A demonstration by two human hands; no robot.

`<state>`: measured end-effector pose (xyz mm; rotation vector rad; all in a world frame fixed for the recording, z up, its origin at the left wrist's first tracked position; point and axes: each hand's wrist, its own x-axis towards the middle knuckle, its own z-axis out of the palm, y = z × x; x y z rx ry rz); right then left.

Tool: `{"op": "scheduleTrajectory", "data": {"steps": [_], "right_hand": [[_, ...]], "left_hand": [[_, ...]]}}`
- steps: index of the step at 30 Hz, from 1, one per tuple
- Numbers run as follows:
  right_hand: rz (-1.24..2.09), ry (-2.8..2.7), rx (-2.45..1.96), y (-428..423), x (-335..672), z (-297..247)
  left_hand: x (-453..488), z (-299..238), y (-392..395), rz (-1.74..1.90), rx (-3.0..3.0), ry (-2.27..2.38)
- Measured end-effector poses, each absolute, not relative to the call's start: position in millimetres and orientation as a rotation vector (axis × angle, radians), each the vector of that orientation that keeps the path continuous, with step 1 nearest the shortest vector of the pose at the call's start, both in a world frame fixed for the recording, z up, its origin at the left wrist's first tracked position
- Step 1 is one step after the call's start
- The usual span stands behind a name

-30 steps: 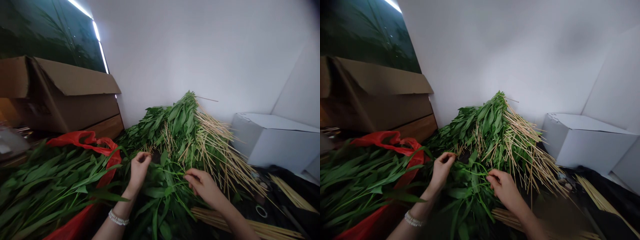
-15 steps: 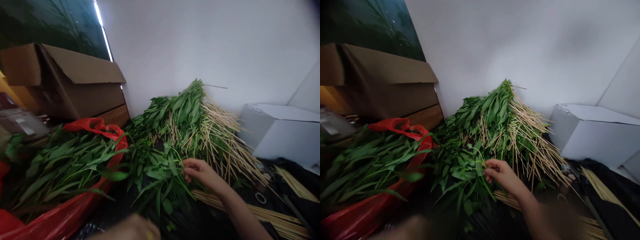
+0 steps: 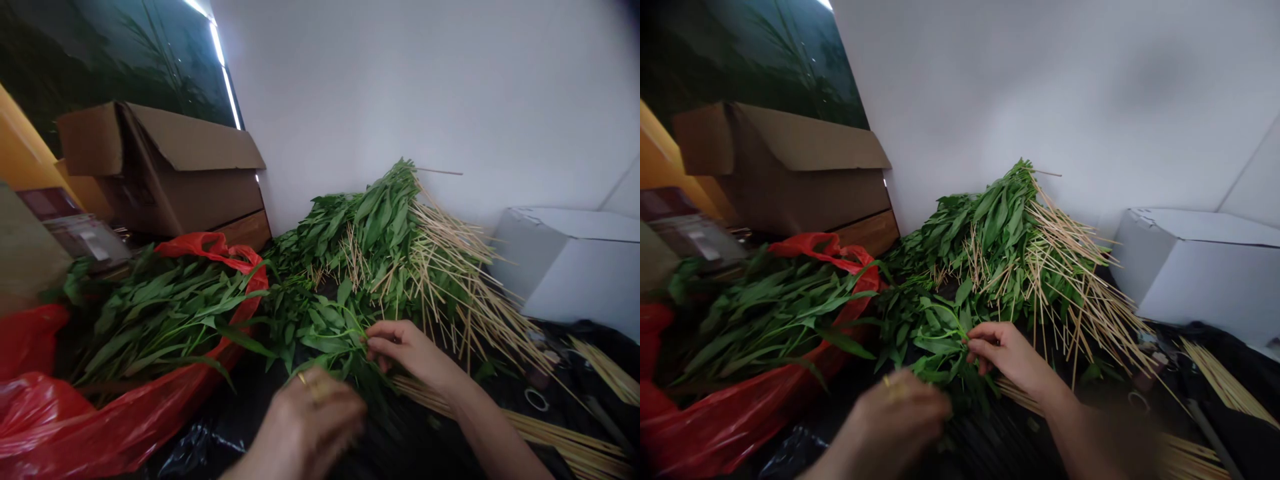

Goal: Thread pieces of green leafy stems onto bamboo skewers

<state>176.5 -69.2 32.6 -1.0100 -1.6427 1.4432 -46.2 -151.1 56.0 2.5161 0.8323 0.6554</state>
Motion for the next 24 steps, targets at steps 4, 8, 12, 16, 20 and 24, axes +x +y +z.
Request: {"op": "scheduleTrajectory", "data": {"steps": [4,8,12,16,20,24], "right_hand": [[1.45,-1.697,-1.011,-72.3,172.5,33.2],[1.432,-1.761,-1.016,-75.6,168.3,34.2],[1.408,-1.8,-1.025,-78.1,167.8,35.4],[1.373,-1.841,-1.113,-76.8,173.5,35.9],[1.288,-1.889,-1.182,-73.9,177.9,35.8],[1.193,-1.867,-1.212,-71.9,183.9,32.2]], "left_hand": [[-45.3,66.6,-99.8,1.072,2.656,1.343],[-33.9,62.4,-83.5,0.783,2.759,1.295],[-30.4,54.7,-82.1,0.59,2.948,1.295],[-35.3,48.5,-76.3,0.56,3.165,1.326],[-37.4,41.1,-66.6,0.8,2.964,1.39],[-44.8,43.6,-48.2,1.268,2.07,1.436]]}}
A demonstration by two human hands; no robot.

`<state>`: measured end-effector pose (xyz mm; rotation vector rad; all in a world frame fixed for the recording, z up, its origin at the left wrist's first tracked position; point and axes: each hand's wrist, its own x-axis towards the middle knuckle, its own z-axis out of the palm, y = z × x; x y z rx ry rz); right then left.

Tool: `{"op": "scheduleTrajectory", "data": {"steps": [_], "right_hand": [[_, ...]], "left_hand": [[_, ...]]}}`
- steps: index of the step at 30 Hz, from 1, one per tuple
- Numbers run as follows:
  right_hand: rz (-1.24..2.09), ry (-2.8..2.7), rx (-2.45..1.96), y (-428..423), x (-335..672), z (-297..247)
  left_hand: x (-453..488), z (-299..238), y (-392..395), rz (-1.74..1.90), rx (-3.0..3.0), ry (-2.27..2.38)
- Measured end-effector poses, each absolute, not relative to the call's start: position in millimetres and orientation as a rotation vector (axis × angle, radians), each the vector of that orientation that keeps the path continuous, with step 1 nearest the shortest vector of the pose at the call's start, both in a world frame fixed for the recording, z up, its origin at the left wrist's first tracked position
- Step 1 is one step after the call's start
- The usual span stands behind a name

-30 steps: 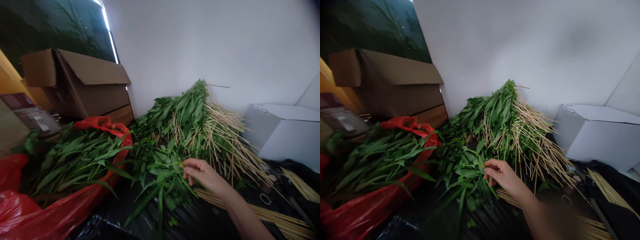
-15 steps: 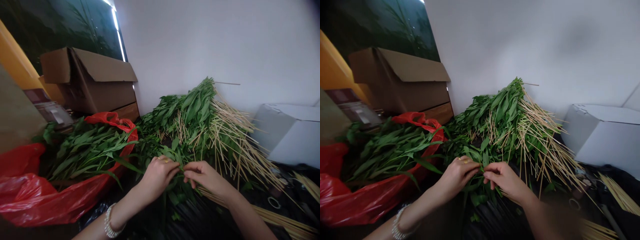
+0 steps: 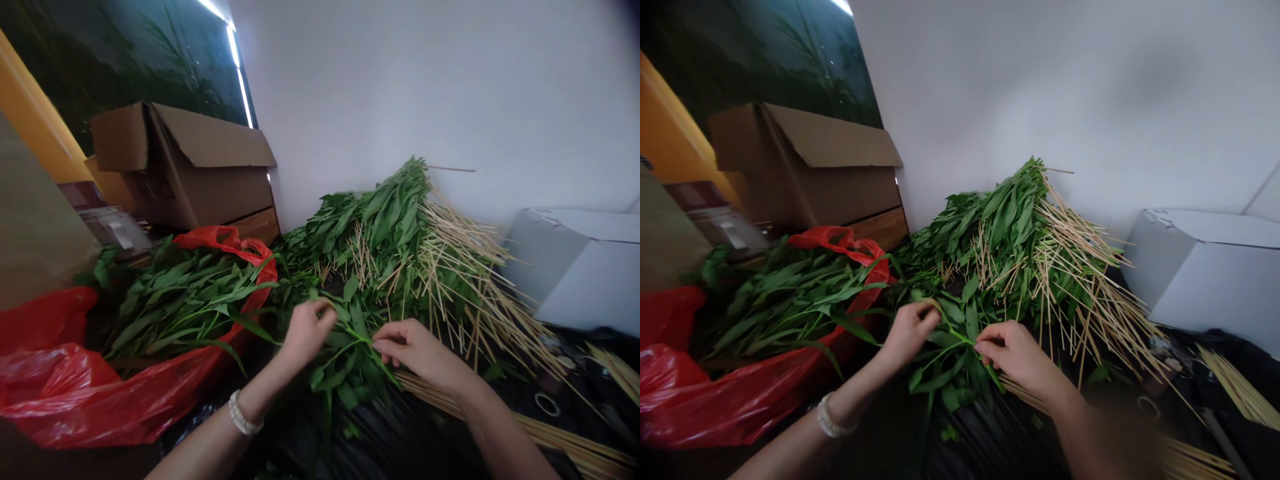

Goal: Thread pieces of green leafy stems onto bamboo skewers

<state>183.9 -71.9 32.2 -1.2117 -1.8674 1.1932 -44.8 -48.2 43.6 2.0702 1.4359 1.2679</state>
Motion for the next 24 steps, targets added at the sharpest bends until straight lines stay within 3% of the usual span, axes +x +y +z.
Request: {"op": "scheduleTrajectory", "data": {"steps": [3,7,11,14,24], "right_hand": [[1.034,-1.867,-1.294,-69.8,190.0,28.0],[0.792,-1.915,-1.337,-70.1,186.5,26.7],[0.562,-1.95,-1.319,-74.3,174.0,28.1],[0.426,-2.02,-1.307,-75.5,168.9,25.7],[0.28,-2.093,-1.393,-72.6,169.8,20.2]], "left_hand": [[-54.0,57.7,-39.3,1.438,1.761,1.439],[-50.1,72.2,-50.8,1.456,2.062,1.403],[-33.8,56.4,-65.8,0.973,2.818,1.29],[-28.4,37.3,-67.3,0.653,3.013,1.261],[-35.2,37.8,-57.7,0.428,3.117,1.402]]}}
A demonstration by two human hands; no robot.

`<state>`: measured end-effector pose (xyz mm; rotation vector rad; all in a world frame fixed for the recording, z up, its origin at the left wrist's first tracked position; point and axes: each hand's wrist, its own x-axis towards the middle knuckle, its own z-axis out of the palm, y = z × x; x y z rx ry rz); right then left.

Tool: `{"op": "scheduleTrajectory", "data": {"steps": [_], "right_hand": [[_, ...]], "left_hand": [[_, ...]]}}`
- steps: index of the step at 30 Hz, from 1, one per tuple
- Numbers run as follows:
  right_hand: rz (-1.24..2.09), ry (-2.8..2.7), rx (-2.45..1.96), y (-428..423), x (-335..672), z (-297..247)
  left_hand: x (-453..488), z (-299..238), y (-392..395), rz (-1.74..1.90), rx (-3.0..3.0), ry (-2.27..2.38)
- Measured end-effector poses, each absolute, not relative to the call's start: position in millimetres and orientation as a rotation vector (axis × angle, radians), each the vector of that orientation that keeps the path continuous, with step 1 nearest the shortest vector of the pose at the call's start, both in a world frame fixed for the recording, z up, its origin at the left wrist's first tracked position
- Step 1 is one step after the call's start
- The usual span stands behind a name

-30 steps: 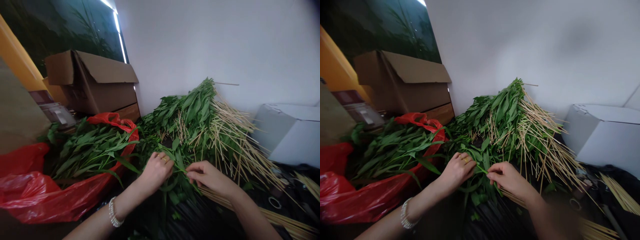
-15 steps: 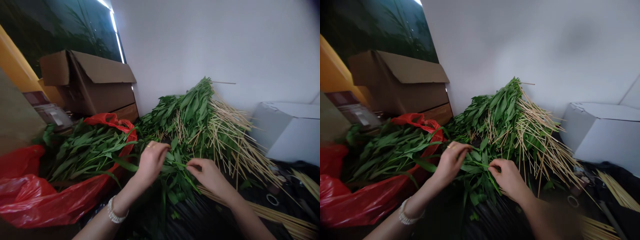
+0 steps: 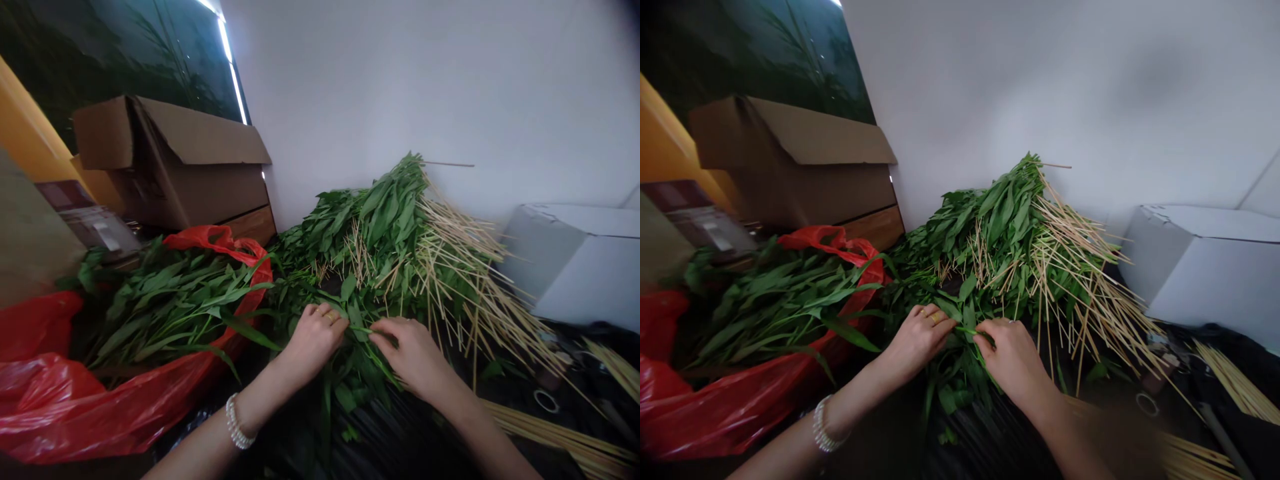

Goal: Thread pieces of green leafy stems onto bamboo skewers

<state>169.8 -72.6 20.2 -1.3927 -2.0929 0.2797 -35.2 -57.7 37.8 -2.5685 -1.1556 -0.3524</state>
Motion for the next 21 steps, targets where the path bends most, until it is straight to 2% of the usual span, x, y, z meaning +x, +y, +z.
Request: {"op": "scheduleTrajectory", "data": {"steps": [5,10,13,16,21], "right_hand": [[0.296,-2.101,-1.356,-73.5,166.3,21.0],[0.406,-1.989,-1.358,-75.1,169.0,24.4],[0.412,-1.979,-1.41,-73.9,175.2,25.2],[0.375,-2.024,-1.411,-71.9,177.3,22.5],[0.132,-2.137,-1.343,-71.4,170.7,15.6]], "left_hand": [[-34.4,30.6,-52.0,-0.474,-2.585,-1.217],[-42.0,35.1,-29.0,-1.277,-2.591,-1.693],[-52.0,46.0,-19.0,-1.501,-2.449,-1.86],[-50.1,52.5,-26.1,-1.404,-2.647,-1.738],[-31.4,39.0,-48.0,-0.855,-2.979,-1.292]]}}
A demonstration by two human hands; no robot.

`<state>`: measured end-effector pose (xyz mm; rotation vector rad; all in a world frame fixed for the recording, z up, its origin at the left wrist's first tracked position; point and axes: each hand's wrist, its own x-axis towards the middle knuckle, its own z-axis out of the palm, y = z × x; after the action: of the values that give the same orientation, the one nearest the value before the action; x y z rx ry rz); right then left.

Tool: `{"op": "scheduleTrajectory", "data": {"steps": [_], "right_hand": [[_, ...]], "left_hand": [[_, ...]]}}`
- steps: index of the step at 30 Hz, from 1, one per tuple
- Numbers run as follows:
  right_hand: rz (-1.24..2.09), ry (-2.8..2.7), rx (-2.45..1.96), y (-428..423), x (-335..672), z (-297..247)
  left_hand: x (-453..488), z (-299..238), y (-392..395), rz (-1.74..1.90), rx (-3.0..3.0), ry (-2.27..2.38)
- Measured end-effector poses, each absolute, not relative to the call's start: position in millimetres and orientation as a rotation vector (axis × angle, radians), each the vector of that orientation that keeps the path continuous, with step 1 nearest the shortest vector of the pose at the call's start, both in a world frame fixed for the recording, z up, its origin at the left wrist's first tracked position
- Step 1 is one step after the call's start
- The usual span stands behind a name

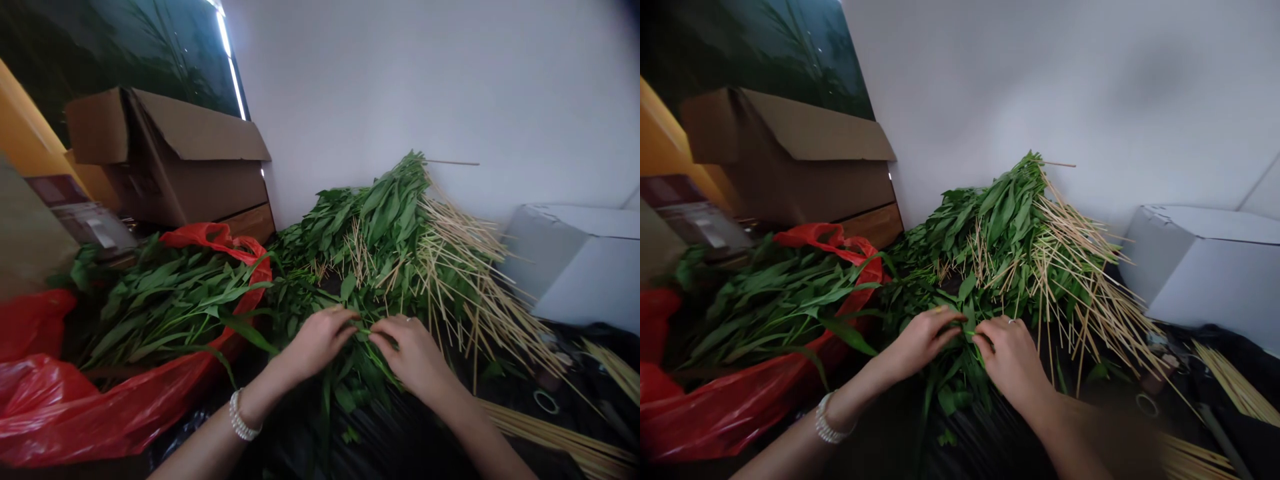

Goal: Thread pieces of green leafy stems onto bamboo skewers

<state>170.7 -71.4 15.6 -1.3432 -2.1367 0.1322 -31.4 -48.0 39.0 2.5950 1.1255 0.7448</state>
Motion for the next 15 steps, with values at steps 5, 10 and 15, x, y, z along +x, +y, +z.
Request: {"op": "scheduleTrajectory", "data": {"steps": [5,10,15], "right_hand": [[-0.107,-2.226,-1.297,-78.1,159.6,15.9],[-0.261,-2.263,-1.274,-85.0,149.9,17.4],[0.638,-1.915,-1.182,-79.3,156.8,22.0]], "left_hand": [[-26.8,28.0,-52.0,0.465,2.907,1.199],[-21.4,32.6,-56.1,0.434,2.977,1.25],[-15.7,39.3,-54.5,0.836,2.526,1.084]]}}
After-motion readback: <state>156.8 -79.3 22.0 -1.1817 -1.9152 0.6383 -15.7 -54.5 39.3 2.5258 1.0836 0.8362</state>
